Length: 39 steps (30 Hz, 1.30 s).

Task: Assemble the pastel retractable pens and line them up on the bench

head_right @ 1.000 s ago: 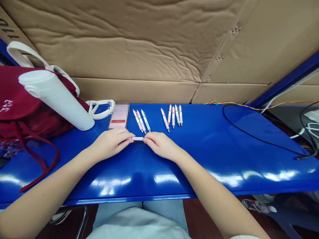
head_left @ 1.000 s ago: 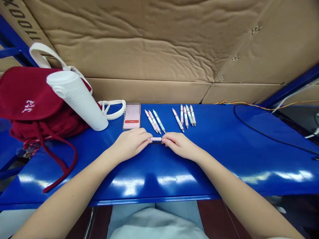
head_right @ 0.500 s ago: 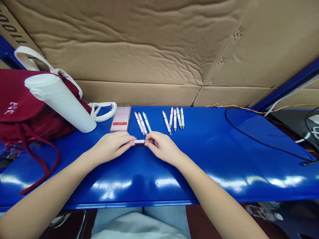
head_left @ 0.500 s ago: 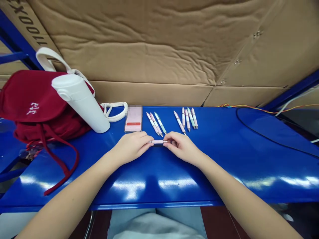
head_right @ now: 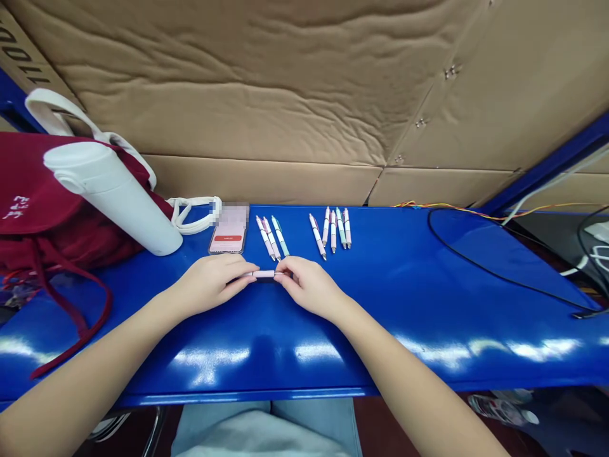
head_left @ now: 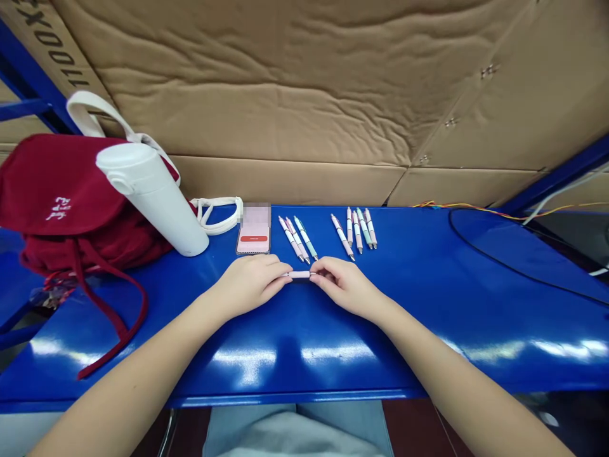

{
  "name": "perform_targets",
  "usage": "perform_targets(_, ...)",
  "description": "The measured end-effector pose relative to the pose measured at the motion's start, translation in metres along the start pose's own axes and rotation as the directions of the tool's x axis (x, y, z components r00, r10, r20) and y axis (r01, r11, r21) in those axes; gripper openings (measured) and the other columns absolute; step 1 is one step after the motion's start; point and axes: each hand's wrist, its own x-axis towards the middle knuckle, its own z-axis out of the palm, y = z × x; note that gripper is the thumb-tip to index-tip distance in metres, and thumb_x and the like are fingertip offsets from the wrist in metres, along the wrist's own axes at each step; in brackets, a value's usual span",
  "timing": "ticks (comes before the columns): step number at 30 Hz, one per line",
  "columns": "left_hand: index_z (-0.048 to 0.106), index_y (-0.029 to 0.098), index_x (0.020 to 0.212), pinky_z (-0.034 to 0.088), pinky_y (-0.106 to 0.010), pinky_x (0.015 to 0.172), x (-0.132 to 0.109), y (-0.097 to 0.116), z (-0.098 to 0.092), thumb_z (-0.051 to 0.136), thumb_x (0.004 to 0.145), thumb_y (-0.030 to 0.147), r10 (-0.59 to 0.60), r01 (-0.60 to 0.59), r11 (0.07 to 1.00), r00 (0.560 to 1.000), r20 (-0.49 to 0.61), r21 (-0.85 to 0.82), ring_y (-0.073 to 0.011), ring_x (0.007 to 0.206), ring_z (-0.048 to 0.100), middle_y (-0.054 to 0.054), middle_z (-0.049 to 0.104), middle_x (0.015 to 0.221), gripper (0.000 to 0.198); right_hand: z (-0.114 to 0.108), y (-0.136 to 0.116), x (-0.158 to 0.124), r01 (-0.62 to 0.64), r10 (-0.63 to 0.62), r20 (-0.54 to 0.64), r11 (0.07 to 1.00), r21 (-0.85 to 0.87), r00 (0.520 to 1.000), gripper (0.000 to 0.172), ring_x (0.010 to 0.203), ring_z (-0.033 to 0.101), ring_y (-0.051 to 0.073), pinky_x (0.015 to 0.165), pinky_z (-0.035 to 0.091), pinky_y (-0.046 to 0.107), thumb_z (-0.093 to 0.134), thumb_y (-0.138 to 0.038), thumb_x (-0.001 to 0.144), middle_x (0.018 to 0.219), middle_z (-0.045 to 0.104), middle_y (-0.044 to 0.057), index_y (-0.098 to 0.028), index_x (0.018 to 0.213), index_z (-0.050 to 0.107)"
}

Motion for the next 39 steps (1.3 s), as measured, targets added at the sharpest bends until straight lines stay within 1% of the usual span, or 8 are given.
perform_targets(6,0.061,0.022,0.104,0.047,-0.025,0.073,0.000,0.001,-0.001,0.039,0.094,0.032,-0.003,0.003,1.000,0.999,0.037,-0.001,-0.0153,0.082,0.061,-0.003,0.065,0.092,0.027,0.001,0.003,-0.002,0.048,-0.049,-0.059,0.999,-0.017,0.997,0.004,0.064,0.051,0.012,0.060,0.040,0.024,0.053,-0.022,0.084,0.080,0.059,0.001,-0.019,0.085,0.056)
perform_targets(11,0.062,0.022,0.103,0.047,-0.027,0.075,0.000,0.002,-0.001,0.038,0.094,0.033,0.008,-0.008,1.000,1.000,0.010,0.014,-0.0163,0.084,0.061,-0.003,0.066,0.094,0.028,-0.001,0.000,-0.002,-0.034,0.035,-0.028,0.999,0.009,0.999,0.033,0.064,0.053,0.012,0.059,0.042,0.025,0.060,-0.037,0.080,0.090,0.061,0.003,-0.020,0.107,0.053)
perform_targets(13,0.062,0.021,0.103,0.047,-0.028,0.075,0.001,0.003,-0.002,0.038,0.094,0.033,0.025,-0.025,1.000,1.000,0.002,0.016,-0.0167,0.083,0.061,-0.003,0.066,0.092,0.028,-0.002,-0.001,-0.002,-0.016,0.016,-0.009,1.000,0.009,1.000,0.020,0.072,0.056,0.014,0.066,0.043,0.027,0.047,-0.035,0.089,0.086,0.062,0.003,-0.020,0.097,0.057)
perform_targets(15,0.062,0.021,0.103,0.046,-0.028,0.073,0.001,0.003,-0.003,0.038,0.094,0.033,0.039,-0.039,0.999,0.999,0.008,0.021,-0.0169,0.082,0.061,-0.003,0.066,0.090,0.028,-0.001,-0.001,-0.001,0.000,0.000,0.007,1.000,0.016,1.000,0.022,0.074,0.057,0.015,0.068,0.042,0.027,0.041,-0.030,0.092,0.080,0.062,0.002,-0.019,0.084,0.058)
perform_targets(22,0.062,0.021,0.103,0.045,-0.027,0.071,0.001,0.002,-0.004,0.038,0.094,0.033,0.032,-0.034,0.999,0.999,0.034,0.041,-0.0160,0.080,0.060,-0.003,0.065,0.087,0.028,0.002,0.001,-0.003,-0.037,0.038,-0.009,0.995,0.096,0.999,0.005,0.053,0.046,0.009,0.051,0.038,0.022,0.051,-0.024,0.084,0.069,0.052,-0.003,-0.020,0.088,0.051)
perform_targets(27,0.062,0.021,0.101,0.045,-0.027,0.071,0.000,0.000,-0.007,0.037,0.094,0.033,-0.002,-0.007,0.993,0.997,0.078,0.115,-0.0171,0.081,0.060,-0.003,0.065,0.087,0.028,-0.007,0.004,-0.002,-0.022,0.021,-0.057,0.999,-0.032,0.998,0.005,0.054,0.046,0.009,0.052,0.037,0.022,0.052,-0.022,0.082,0.071,0.054,-0.002,-0.020,0.087,0.053)
perform_targets(32,0.063,0.019,0.095,0.046,-0.026,0.069,0.001,-0.005,-0.008,0.039,0.093,0.032,-0.110,0.076,0.976,0.981,0.160,0.206,-0.0182,0.084,0.060,-0.005,0.063,0.089,0.027,-0.012,0.013,0.000,-0.044,0.030,-0.069,0.977,-0.210,0.997,0.010,0.069,0.054,0.014,0.061,0.040,0.025,0.051,-0.023,0.083,0.081,0.060,0.003,-0.019,0.086,0.060)
perform_targets(39,0.063,0.020,0.089,0.046,-0.027,0.067,0.000,-0.010,-0.005,0.041,0.092,0.032,-0.123,0.099,0.986,0.976,0.180,0.133,-0.0184,0.081,0.060,-0.004,0.062,0.089,0.025,-0.003,0.012,0.002,-0.030,0.041,0.041,0.972,-0.232,0.998,0.012,0.072,0.056,0.016,0.064,0.043,0.028,0.054,-0.027,0.083,0.085,0.059,0.004,-0.019,0.090,0.058)
